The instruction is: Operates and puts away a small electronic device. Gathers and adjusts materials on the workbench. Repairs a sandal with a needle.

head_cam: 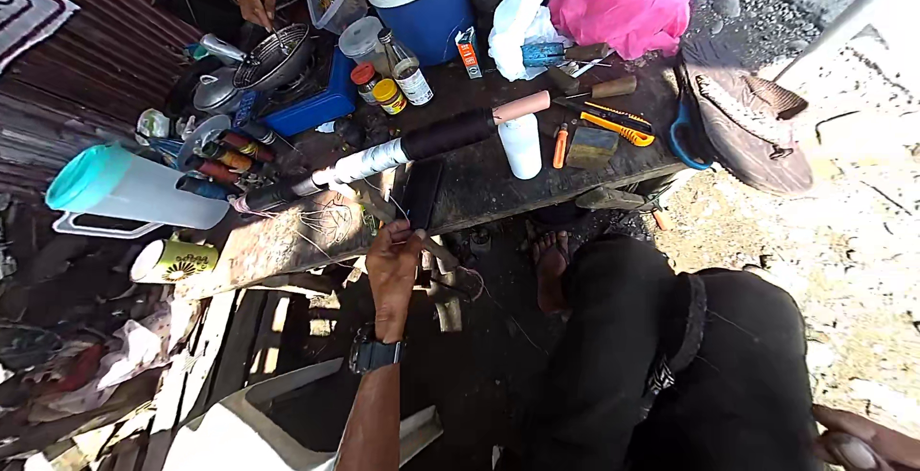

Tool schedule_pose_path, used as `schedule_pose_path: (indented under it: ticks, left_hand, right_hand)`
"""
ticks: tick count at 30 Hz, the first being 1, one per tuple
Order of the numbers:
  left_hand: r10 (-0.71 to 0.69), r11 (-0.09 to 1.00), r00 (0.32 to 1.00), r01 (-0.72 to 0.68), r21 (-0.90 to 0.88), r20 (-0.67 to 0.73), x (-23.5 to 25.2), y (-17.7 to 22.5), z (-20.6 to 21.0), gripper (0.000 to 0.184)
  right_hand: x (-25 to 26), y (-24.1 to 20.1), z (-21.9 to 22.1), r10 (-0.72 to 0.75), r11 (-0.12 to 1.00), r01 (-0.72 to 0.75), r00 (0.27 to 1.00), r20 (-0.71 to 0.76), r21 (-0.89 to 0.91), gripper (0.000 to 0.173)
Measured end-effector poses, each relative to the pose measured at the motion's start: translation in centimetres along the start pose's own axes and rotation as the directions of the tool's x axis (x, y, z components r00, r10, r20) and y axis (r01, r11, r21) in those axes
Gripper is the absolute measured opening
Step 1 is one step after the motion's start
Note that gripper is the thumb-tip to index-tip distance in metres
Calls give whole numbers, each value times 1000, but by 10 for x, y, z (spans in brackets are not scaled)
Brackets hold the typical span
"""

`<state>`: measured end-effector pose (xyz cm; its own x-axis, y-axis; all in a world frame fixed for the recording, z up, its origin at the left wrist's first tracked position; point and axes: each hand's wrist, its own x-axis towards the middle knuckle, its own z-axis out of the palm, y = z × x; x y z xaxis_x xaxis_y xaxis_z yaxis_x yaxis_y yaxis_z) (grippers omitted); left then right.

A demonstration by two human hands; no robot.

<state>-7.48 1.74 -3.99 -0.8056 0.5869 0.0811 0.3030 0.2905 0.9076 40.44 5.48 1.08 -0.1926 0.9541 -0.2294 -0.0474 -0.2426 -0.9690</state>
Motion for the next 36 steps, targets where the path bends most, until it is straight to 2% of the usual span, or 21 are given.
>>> schedule_pose_path:
  ticks: [2, 4, 9, 11, 13, 16, 18, 20, 23, 26, 31, 36]
  left_hand:
    - [16, 1000, 999, -15, 25, -37, -4, 3, -1, 31]
    - [60, 998, 993, -57, 36, -104, -6, 5, -3, 34]
    - [154, 984, 974, -136, 118, -166, -10, -2, -8, 44]
    - [199, 966, 964, -162, 202, -178, -12, -1, -10, 45]
    - [220, 952, 961, -175, 250, -166, -14, -1, -13, 50]
    - [202, 941, 970, -153, 301, -136, -10, -6, -18, 59]
    - [183, 931, 978, -140, 336, -100, -6, -9, -16, 66]
    - [175, 920, 981, -130, 371, -88, -3, -10, -11, 71]
    - [181, 900, 978, -124, 417, -99, -2, -9, -8, 71]
    - [190, 881, 976, -123, 456, -104, -1, -7, -6, 73]
    - [183, 852, 977, -101, 514, -112, 0, -3, -1, 75]
    - [209, 836, 964, -88, 542, -166, 0, -4, 8, 72]
  right_hand:
    - [-10, 10, -15, -107, 994, 108, 989, 99, -9, 19]
    - [-13, 15, -21, -135, 989, 139, 987, 87, -52, 19]
    - [-11, 2, -35, -134, 958, 115, 989, -56, -262, 16]
    - [-5, 0, -49, -223, 898, 127, 957, -187, -422, 22]
    - [7, -13, -60, -376, 800, 179, 893, -247, -572, 30]
    - [37, -55, -47, -542, 668, 311, 826, -155, -676, 29]
    - [56, -81, -18, -577, 607, 414, 816, -19, -678, 26]
    - [80, -93, 14, -622, 520, 524, 774, 121, -675, 26]
    - [115, -95, 52, -606, 389, 557, 755, 251, -734, 29]
    - [150, -88, 74, -521, 306, 568, 772, 366, -764, 34]
    - [182, -71, 101, -349, 281, 573, 808, 474, -770, 30]
    - [175, -57, 103, -391, 298, 633, 764, 514, -715, 36]
